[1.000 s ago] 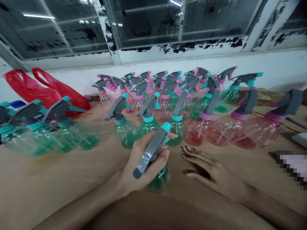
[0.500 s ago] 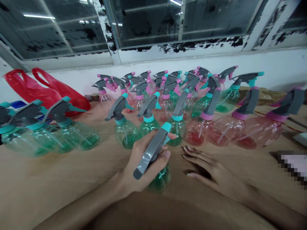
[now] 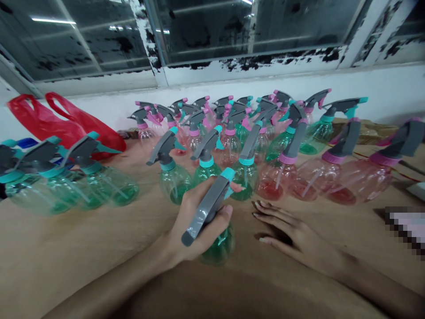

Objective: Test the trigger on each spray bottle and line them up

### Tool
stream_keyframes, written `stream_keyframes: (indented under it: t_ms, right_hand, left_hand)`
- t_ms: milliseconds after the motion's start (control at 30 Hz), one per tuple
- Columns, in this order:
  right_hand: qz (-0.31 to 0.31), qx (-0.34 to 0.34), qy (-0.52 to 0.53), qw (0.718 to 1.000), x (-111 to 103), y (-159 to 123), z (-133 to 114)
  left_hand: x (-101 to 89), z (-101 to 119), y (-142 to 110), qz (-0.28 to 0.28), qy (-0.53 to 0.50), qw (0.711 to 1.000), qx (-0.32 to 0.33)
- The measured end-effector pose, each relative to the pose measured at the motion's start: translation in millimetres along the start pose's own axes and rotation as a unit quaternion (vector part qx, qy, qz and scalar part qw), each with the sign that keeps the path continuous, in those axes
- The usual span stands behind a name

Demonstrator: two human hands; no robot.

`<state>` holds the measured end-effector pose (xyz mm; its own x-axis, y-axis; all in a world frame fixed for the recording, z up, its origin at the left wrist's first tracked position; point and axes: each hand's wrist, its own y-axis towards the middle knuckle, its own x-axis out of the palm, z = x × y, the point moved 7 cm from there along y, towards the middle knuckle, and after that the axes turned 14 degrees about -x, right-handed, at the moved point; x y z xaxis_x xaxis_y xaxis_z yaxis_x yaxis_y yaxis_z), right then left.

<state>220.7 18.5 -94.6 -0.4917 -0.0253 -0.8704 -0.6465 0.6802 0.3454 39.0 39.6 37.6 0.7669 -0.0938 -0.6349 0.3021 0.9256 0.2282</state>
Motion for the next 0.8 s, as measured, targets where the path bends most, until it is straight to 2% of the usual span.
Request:
stream_keyframes:
  t_ms: [167, 500, 800]
  right_hand:
    - [-0.012, 0.009, 0.0, 1.0, -1.2, 1.4, -1.3]
    - [-0.005, 0.001, 0.004, 1.0, 0.2, 0.4, 0.9]
    - [0.0, 0.006, 0.003, 1.0, -0.1, 0.0, 0.8]
  left_hand:
    - [3.3, -0.3, -0.4, -0.013, -0.047, 0.999, 0.012]
    - [1.5, 3.7, -0.1, -0.021, -0.074, 0.997, 0.025]
    - [4.5, -3.0, -1.3, -0.014, -0.038, 0.999, 0.015]
